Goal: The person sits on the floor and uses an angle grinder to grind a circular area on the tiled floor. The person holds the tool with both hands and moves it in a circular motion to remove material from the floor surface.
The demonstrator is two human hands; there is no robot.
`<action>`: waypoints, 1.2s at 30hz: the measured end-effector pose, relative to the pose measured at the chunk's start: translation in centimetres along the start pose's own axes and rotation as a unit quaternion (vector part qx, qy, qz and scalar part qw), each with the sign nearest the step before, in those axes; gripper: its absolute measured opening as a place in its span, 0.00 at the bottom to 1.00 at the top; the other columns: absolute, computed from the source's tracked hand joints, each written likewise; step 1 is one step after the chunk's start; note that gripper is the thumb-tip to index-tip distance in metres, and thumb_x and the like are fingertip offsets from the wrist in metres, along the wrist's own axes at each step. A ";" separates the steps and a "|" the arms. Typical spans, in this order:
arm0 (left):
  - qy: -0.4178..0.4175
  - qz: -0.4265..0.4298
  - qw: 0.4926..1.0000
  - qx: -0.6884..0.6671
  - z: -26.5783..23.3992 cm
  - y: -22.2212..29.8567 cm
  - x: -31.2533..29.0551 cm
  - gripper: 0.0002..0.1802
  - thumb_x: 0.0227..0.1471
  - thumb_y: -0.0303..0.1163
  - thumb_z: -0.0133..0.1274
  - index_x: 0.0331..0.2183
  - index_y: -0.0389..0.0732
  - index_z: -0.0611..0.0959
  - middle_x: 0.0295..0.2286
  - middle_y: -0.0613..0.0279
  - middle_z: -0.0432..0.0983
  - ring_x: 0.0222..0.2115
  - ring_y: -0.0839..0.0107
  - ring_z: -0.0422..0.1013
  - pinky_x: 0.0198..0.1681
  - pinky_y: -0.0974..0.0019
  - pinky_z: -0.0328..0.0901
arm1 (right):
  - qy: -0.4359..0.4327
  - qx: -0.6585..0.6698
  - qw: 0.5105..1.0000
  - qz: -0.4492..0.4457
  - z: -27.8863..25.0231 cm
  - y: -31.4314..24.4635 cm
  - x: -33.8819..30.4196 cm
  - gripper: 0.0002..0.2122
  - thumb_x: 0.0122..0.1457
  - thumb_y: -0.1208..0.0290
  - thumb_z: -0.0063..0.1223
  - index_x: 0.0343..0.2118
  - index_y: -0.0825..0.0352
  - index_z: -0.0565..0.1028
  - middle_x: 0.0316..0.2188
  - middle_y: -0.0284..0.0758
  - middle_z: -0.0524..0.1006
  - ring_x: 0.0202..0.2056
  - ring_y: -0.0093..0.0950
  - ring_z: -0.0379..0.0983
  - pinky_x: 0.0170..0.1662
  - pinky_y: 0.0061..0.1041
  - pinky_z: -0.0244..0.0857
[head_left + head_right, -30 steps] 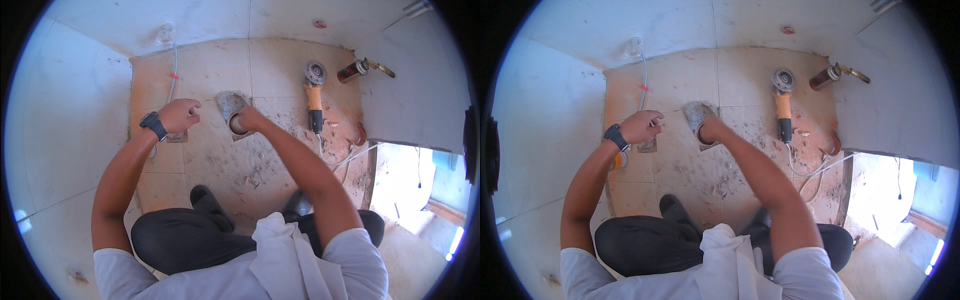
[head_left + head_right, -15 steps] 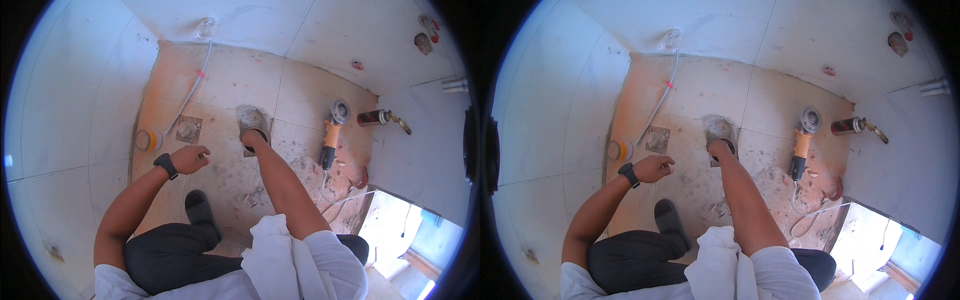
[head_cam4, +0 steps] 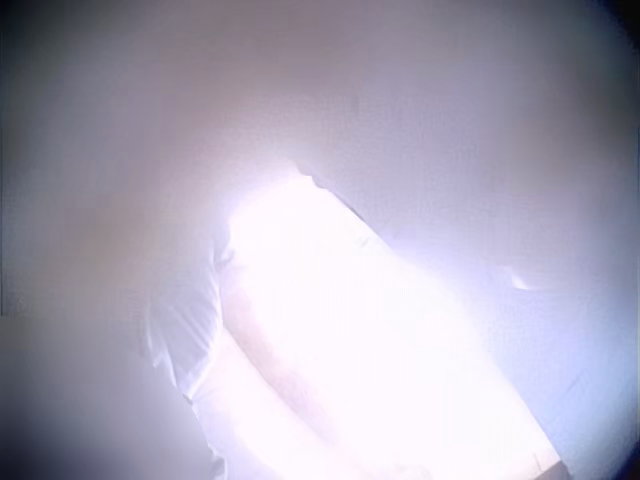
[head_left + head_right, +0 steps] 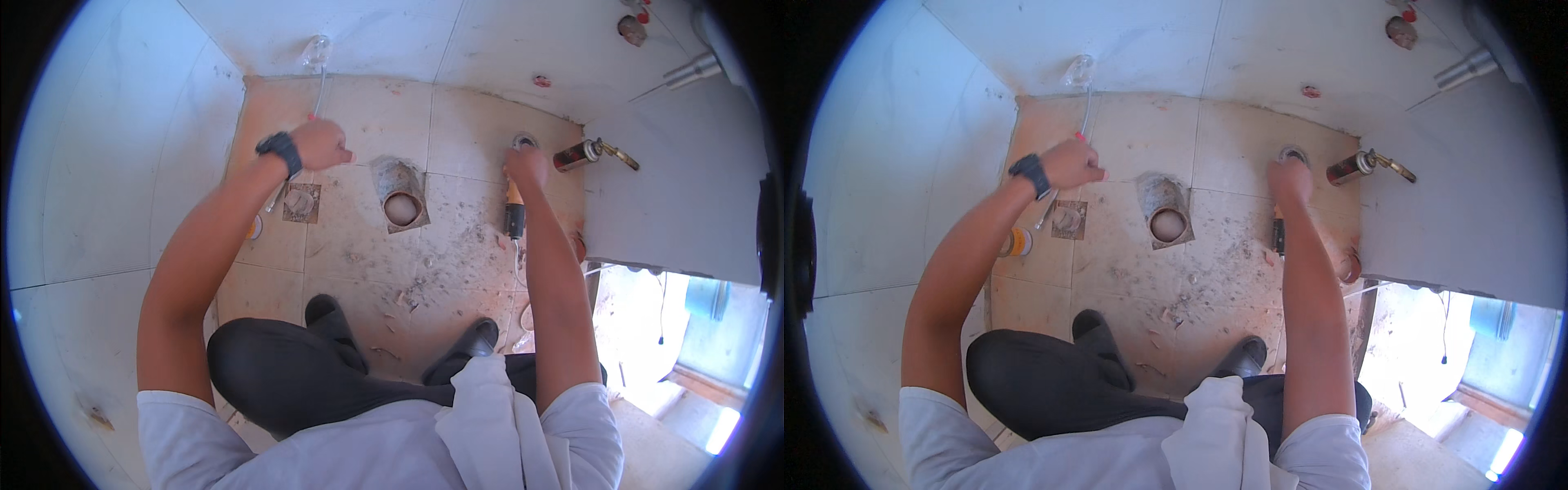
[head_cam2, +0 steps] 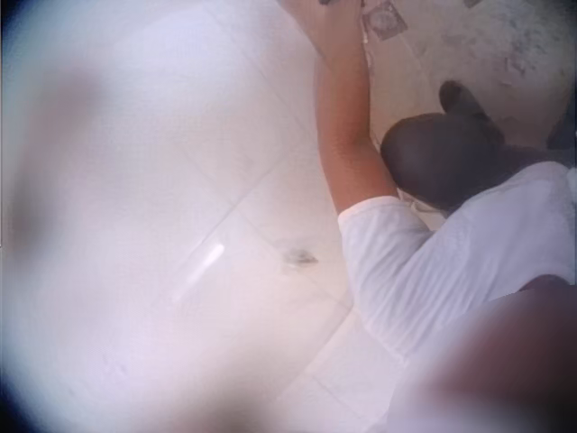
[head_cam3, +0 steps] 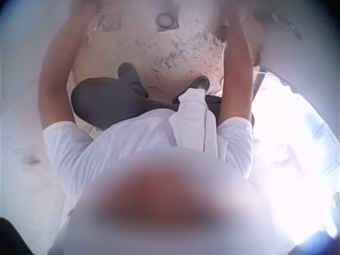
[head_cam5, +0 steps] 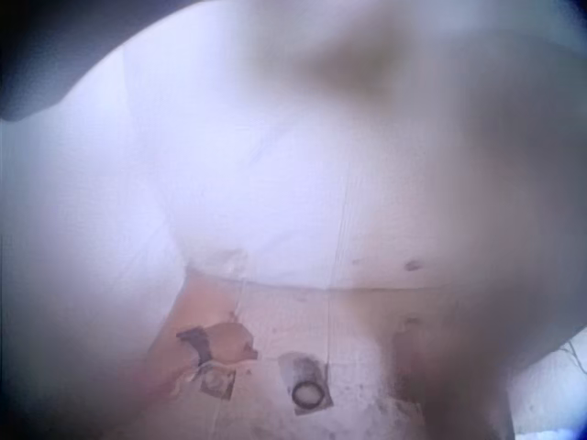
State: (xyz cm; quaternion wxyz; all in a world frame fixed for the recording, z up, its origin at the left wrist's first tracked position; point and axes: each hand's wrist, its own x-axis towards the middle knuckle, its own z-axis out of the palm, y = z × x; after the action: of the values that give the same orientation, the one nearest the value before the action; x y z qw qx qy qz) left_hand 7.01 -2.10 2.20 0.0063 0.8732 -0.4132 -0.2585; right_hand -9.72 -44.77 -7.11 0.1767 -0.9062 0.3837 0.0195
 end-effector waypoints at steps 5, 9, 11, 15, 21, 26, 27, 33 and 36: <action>0.246 -0.058 0.967 -0.042 1.5 0.9 6.0 0.21 0.51 0.48 0.62 0.31 0.37 0.89 0.31 0.44 0.83 0.37 0.49 0.79 0.45 0.53 0.72 | 0.016 -0.041 0.990 0.136 4.6 9.9 -4.9 0.35 0.51 0.44 0.61 0.53 0.70 0.76 0.50 0.52 0.80 0.51 0.48 0.79 0.53 0.46 0.72; 0.125 -0.217 0.939 -0.237 11.2 6.7 8.3 0.32 0.57 0.61 0.52 0.35 0.38 0.89 0.36 0.35 0.82 0.41 0.43 0.78 0.51 0.50 0.70 | -0.060 -0.049 0.984 0.158 9.5 12.7 -7.0 0.39 0.47 0.40 0.65 0.52 0.73 0.75 0.49 0.51 0.80 0.49 0.47 0.80 0.53 0.44 0.73; 0.055 -0.193 0.947 -0.252 17.0 10.0 7.7 0.39 0.58 0.66 0.47 0.33 0.36 0.89 0.35 0.39 0.83 0.40 0.45 0.78 0.49 0.49 0.70 | -0.045 -0.056 0.986 0.149 10.3 12.7 -7.0 0.38 0.47 0.41 0.65 0.52 0.72 0.75 0.48 0.51 0.81 0.49 0.47 0.80 0.53 0.44 0.73; 0.044 -0.159 0.940 -0.299 25.4 14.4 6.3 0.35 0.56 0.63 0.52 0.27 0.35 0.88 0.29 0.42 0.83 0.35 0.49 0.79 0.44 0.51 0.71 | -0.049 -0.064 0.983 0.164 8.9 11.7 -6.8 0.36 0.47 0.44 0.65 0.51 0.73 0.76 0.46 0.51 0.82 0.48 0.45 0.80 0.51 0.43 0.74; 0.010 -0.184 0.822 -0.538 26.4 17.7 7.0 0.32 0.54 0.60 0.60 0.36 0.36 0.86 0.35 0.53 0.83 0.36 0.62 0.79 0.40 0.55 0.71 | -0.136 0.201 0.956 0.166 4.0 10.1 -7.0 0.28 0.48 0.50 0.69 0.41 0.74 0.80 0.32 0.41 0.83 0.32 0.33 0.83 0.35 0.32 0.78; -0.016 -0.178 0.592 -0.786 21.4 20.9 7.3 0.33 0.55 0.59 0.62 0.49 0.41 0.81 0.41 0.64 0.79 0.39 0.67 0.76 0.43 0.58 0.70 | -0.223 0.368 0.900 0.064 3.1 7.6 -11.8 0.21 0.49 0.57 0.71 0.36 0.71 0.80 0.25 0.34 0.80 0.23 0.23 0.76 0.26 0.25 0.71; -0.007 -0.158 0.562 -0.812 20.5 21.2 7.3 0.33 0.55 0.59 0.62 0.49 0.41 0.81 0.41 0.63 0.78 0.40 0.67 0.75 0.43 0.59 0.69 | -0.255 0.395 0.882 0.034 3.4 6.7 -13.0 0.20 0.50 0.57 0.71 0.36 0.70 0.80 0.25 0.33 0.79 0.23 0.22 0.75 0.26 0.25 0.69; 0.076 -0.122 0.428 -0.892 19.5 20.5 7.3 0.21 0.54 0.40 0.66 0.46 0.40 0.81 0.36 0.61 0.78 0.38 0.69 0.75 0.41 0.62 0.70 | -0.398 0.340 0.852 -0.005 6.3 1.1 -18.5 0.21 0.45 0.59 0.74 0.37 0.71 0.81 0.26 0.32 0.80 0.24 0.23 0.75 0.28 0.25 0.69; 0.110 -0.117 0.435 -0.886 20.9 19.6 6.3 0.16 0.52 0.32 0.67 0.42 0.41 0.81 0.34 0.64 0.78 0.35 0.71 0.76 0.39 0.63 0.71 | -0.429 0.307 0.849 -0.024 7.4 -0.1 -19.7 0.19 0.45 0.63 0.74 0.37 0.69 0.80 0.29 0.31 0.80 0.28 0.22 0.75 0.31 0.25 0.69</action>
State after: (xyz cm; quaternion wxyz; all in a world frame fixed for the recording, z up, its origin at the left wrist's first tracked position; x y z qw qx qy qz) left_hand -13.29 -15.30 -14.34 0.7914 0.4510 0.1526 -0.3834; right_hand -22.74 -28.65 -10.66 0.5938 -0.7158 0.2342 0.2834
